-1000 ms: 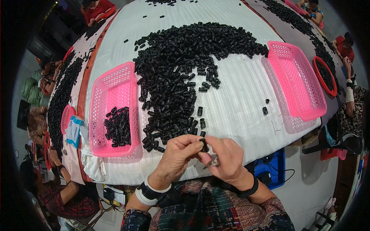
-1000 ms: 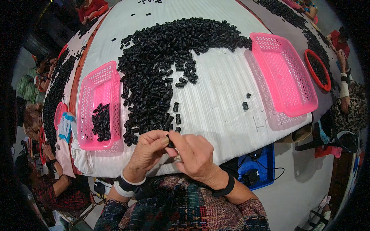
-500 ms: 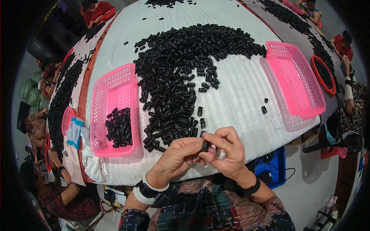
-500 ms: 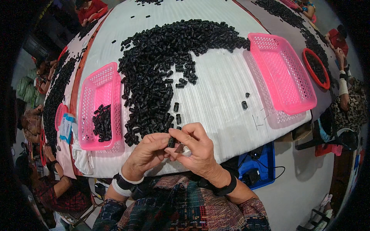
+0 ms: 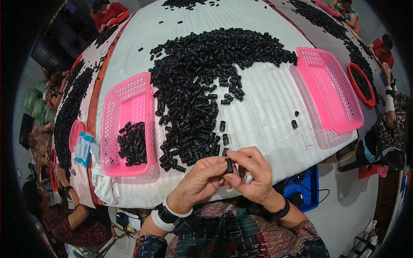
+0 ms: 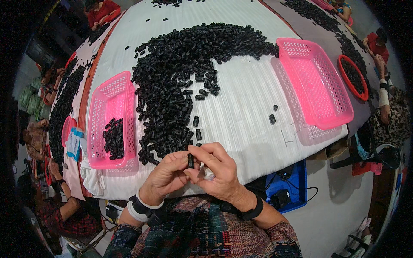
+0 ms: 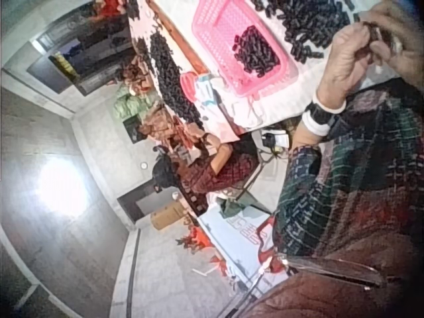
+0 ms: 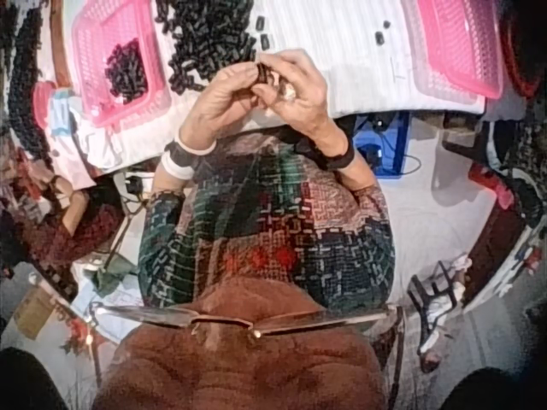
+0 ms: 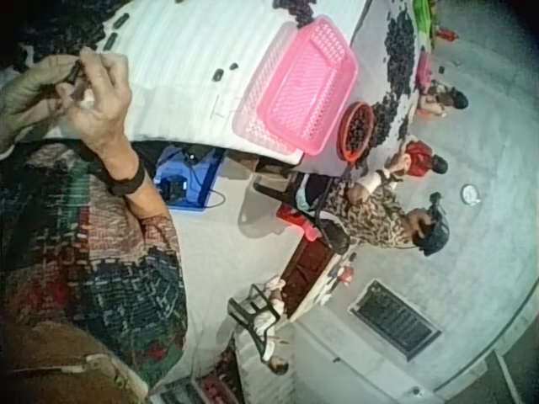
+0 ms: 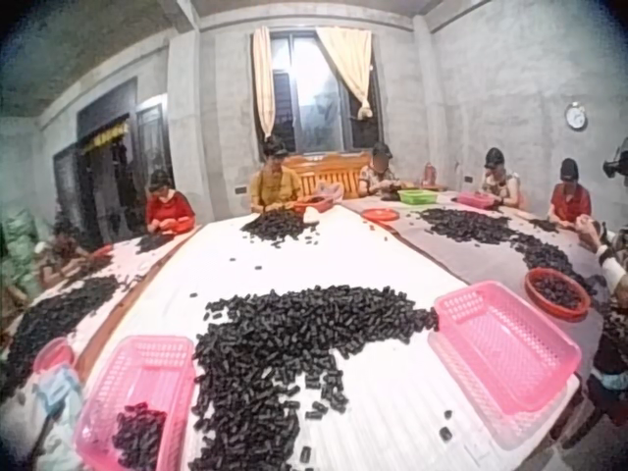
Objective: Manually assembling small black plastic components by hand at a workstation.
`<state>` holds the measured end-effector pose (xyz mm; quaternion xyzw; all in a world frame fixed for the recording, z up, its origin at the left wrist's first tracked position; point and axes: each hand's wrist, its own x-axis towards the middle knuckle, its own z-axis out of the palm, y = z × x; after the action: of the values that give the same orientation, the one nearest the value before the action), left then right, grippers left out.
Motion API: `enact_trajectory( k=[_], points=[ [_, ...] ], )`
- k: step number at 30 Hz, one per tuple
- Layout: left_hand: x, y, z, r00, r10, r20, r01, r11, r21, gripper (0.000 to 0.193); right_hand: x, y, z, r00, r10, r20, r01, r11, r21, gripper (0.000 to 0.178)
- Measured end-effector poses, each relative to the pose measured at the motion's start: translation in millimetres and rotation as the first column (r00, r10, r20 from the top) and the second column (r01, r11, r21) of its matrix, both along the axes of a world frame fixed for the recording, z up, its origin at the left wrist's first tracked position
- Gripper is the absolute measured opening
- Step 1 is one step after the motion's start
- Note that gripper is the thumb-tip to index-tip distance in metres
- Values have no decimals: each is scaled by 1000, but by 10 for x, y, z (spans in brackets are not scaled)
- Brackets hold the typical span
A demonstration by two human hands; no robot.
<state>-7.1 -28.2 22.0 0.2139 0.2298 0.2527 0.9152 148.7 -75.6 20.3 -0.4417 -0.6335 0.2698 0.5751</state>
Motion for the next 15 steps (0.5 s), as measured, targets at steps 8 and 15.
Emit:
enact_trajectory(
  k=[8, 15],
  points=[
    [-37, 16, 67, 993, 67, -97, -65, 998, 27, 20, -25, 36, -23, 977, -149, 151, 105, 959, 263, 36],
    [-26, -88, 43, 977, 208, -49, -209, 977, -32, 14, -62, 29, 53, 939, -245, 241, 135, 908, 396, 32]
  ],
)
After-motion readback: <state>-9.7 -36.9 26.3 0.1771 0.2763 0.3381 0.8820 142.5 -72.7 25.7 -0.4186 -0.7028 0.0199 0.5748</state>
